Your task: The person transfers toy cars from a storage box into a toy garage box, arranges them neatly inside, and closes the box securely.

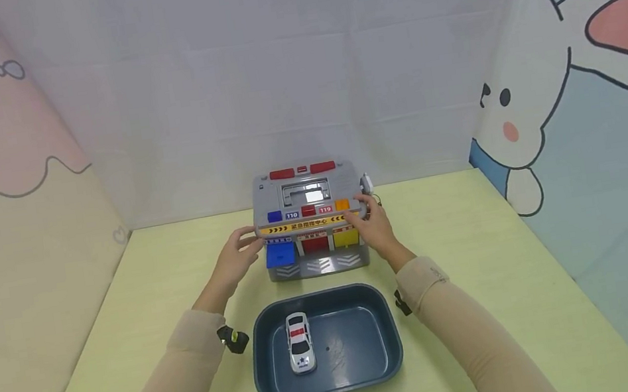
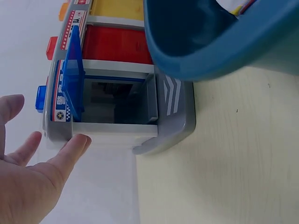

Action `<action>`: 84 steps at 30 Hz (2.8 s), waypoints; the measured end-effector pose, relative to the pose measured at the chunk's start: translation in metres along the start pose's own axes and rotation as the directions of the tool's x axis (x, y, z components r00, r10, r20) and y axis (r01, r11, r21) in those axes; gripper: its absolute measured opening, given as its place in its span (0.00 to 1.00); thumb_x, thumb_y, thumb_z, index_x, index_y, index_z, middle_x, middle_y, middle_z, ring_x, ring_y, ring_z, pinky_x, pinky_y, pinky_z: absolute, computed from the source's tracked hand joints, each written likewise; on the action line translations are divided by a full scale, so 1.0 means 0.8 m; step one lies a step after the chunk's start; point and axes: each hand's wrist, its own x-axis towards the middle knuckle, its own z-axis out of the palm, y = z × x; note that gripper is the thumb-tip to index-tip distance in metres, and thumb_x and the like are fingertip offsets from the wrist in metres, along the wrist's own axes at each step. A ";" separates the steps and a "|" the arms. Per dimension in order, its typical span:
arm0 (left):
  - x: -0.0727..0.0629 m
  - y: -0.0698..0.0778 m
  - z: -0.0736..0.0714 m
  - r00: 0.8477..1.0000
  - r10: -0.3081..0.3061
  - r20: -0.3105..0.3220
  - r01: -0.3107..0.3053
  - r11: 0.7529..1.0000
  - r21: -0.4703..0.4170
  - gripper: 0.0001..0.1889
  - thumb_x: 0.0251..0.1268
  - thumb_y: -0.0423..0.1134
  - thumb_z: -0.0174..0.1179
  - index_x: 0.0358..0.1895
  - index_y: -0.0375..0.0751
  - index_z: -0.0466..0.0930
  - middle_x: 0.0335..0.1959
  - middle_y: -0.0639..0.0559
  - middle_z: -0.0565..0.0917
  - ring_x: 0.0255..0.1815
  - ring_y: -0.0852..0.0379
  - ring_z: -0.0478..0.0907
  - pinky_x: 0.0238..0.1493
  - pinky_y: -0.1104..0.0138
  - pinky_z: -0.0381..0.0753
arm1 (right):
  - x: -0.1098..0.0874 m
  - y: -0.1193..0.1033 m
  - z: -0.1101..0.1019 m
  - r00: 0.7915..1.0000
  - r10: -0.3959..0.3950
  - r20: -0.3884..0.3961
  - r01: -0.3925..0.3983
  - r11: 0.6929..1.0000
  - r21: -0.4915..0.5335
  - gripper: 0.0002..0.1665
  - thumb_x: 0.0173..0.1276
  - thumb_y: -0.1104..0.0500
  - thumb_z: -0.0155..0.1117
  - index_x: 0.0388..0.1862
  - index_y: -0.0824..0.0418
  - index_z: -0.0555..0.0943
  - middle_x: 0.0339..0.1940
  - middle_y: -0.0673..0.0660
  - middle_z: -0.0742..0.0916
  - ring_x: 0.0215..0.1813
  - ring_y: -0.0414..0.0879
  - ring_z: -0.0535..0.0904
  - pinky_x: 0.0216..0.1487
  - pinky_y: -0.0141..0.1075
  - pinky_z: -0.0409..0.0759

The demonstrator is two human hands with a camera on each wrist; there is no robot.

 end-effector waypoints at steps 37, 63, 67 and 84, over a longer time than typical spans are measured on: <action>-0.122 -0.024 0.025 0.963 0.179 0.199 -0.218 0.957 0.193 0.24 0.67 0.40 0.64 0.64 0.42 0.71 0.59 0.35 0.75 0.55 0.40 0.77 0.50 0.50 0.80 | 0.003 -0.001 -0.004 1.000 0.007 0.016 -0.008 0.999 0.047 0.36 0.74 0.49 0.59 0.74 0.56 0.58 0.55 0.67 0.73 0.54 0.56 0.71 0.54 0.46 0.72; -0.149 -0.045 0.061 0.964 0.031 0.265 -0.159 0.865 0.476 0.35 0.56 0.44 0.72 0.66 0.38 0.69 0.56 0.35 0.76 0.53 0.42 0.75 0.50 0.45 0.78 | 0.005 -0.001 -0.002 1.000 0.014 0.005 -0.014 0.998 0.059 0.36 0.74 0.48 0.58 0.74 0.57 0.58 0.57 0.66 0.72 0.55 0.56 0.70 0.57 0.45 0.71; -0.150 -0.047 0.066 0.964 0.039 0.263 -0.171 0.850 0.499 0.35 0.57 0.43 0.72 0.66 0.37 0.69 0.56 0.33 0.76 0.53 0.41 0.75 0.50 0.45 0.78 | 0.006 0.000 -0.002 1.000 0.005 0.010 -0.005 0.998 0.065 0.36 0.74 0.49 0.58 0.74 0.58 0.57 0.56 0.66 0.73 0.54 0.55 0.70 0.55 0.43 0.71; -0.144 -0.049 0.082 0.973 -0.019 0.231 -0.115 0.824 0.555 0.42 0.51 0.42 0.76 0.68 0.30 0.64 0.52 0.33 0.75 0.43 0.46 0.76 0.45 0.51 0.81 | 0.004 -0.004 -0.004 1.000 0.013 0.014 -0.014 0.996 0.085 0.35 0.74 0.49 0.59 0.73 0.57 0.58 0.55 0.66 0.73 0.53 0.55 0.71 0.55 0.44 0.71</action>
